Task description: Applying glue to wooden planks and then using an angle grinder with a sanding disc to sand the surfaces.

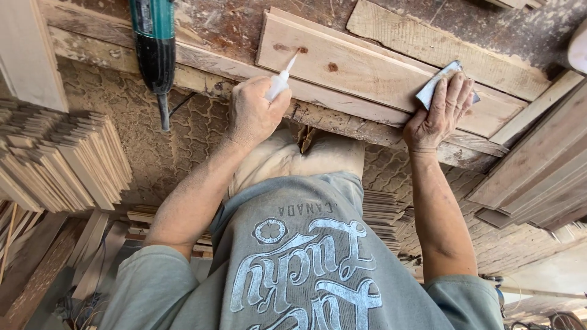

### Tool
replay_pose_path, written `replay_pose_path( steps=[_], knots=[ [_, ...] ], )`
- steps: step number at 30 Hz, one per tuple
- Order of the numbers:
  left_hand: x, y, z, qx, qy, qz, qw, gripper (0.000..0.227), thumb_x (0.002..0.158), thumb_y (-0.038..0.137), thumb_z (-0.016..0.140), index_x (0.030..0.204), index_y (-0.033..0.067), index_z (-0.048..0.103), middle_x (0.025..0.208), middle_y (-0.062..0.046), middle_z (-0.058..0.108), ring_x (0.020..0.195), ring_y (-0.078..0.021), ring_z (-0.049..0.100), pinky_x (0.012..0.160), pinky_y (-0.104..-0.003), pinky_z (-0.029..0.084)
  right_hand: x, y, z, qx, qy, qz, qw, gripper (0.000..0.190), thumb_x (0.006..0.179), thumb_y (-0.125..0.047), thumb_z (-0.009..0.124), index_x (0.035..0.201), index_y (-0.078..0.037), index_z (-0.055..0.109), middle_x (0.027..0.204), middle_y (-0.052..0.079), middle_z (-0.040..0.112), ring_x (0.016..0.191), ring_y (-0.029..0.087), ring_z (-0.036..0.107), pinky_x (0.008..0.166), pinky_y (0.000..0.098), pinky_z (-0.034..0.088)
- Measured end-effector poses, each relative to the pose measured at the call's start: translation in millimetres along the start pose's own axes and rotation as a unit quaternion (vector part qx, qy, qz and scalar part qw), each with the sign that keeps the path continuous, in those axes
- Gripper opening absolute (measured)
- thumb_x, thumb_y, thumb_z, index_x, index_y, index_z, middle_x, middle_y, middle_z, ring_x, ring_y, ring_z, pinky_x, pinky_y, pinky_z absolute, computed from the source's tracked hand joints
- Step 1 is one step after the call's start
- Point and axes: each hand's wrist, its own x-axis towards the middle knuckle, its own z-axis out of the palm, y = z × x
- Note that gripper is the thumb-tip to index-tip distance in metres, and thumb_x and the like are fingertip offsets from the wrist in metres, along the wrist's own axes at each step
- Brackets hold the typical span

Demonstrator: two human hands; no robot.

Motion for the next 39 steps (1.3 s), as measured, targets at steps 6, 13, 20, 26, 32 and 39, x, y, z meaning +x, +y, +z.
replay_pose_path(
  steps=[6,13,20,26,32,39],
  knots=[
    [-6.9,-29.4,-8.9,-0.03,0.037,-0.024,0.999,0.026,0.087,0.014,0.076,0.064,0.0065,0.065,0.064,-0.014,0.064,0.059,-0.0271,0.068,0.054,-0.035,0.05,0.7,-3.4,-1.0,0.004,-0.003,0.002,1.0,0.055,0.093,-0.006,0.048,0.144,0.007,0.065,0.151,0.032,0.051,0.14,0.053,0.038,0.116,0.0591,0.022],
    [9.5,-25.2,-13.4,-0.048,0.038,0.002,0.998,0.022,0.085,0.01,0.076,0.067,0.0011,0.066,0.065,-0.022,0.063,0.061,-0.0387,0.068,0.054,-0.043,0.049,0.7,-9.2,-3.6,0.009,-0.005,0.008,1.0,0.055,0.093,-0.005,0.047,0.145,0.007,0.064,0.152,0.034,0.048,0.141,0.054,0.036,0.115,0.0616,0.021],
    [65.9,-48.9,-4.7,-0.246,0.072,0.052,0.965,0.033,0.101,0.036,0.071,0.097,0.004,0.065,0.079,-0.004,0.057,0.065,-0.0153,0.049,0.059,-0.03,0.046,-29.0,-35.8,-7.6,0.08,0.054,0.214,0.972,0.053,0.105,0.01,0.046,0.155,-0.009,0.045,0.163,0.013,0.039,0.156,0.031,0.033,0.136,0.0468,0.02],
    [73.6,-48.4,-22.7,-0.276,0.012,0.005,0.961,0.032,0.097,0.033,0.079,0.089,0.006,0.064,0.08,-0.007,0.063,0.068,-0.0154,0.059,0.062,-0.029,0.056,39.6,-188.9,86.5,-0.037,-0.161,0.106,0.981,0.083,0.095,0.008,0.07,0.161,-0.02,0.029,0.166,0.007,0.03,0.156,0.025,0.037,0.134,0.0441,0.028],
    [85.8,-55.1,-32.7,-0.422,-0.065,-0.044,0.903,0.016,0.097,0.01,0.079,0.107,0.0024,0.069,0.099,-0.01,0.069,0.084,-0.0152,0.066,0.081,-0.026,0.062,113.5,-263.1,98.6,0.083,-0.358,-0.06,0.928,0.061,0.111,-0.001,0.049,0.166,-0.014,0.026,0.169,0.011,0.012,0.156,0.027,0.004,0.128,0.0487,-0.004],
    [89.6,-59.8,-27.7,-0.306,-0.08,0.032,0.948,0.035,0.1,0.033,0.085,0.088,0.0079,0.064,0.075,0.0,0.056,0.061,-0.0113,0.047,0.052,-0.027,0.045,-1.4,-106.0,3.1,0.022,-0.095,0.017,0.995,0.036,0.098,0.004,0.072,0.133,0.0,0.073,0.154,0.017,0.046,0.147,0.033,0.04,0.127,0.0479,0.032]
  ],
)
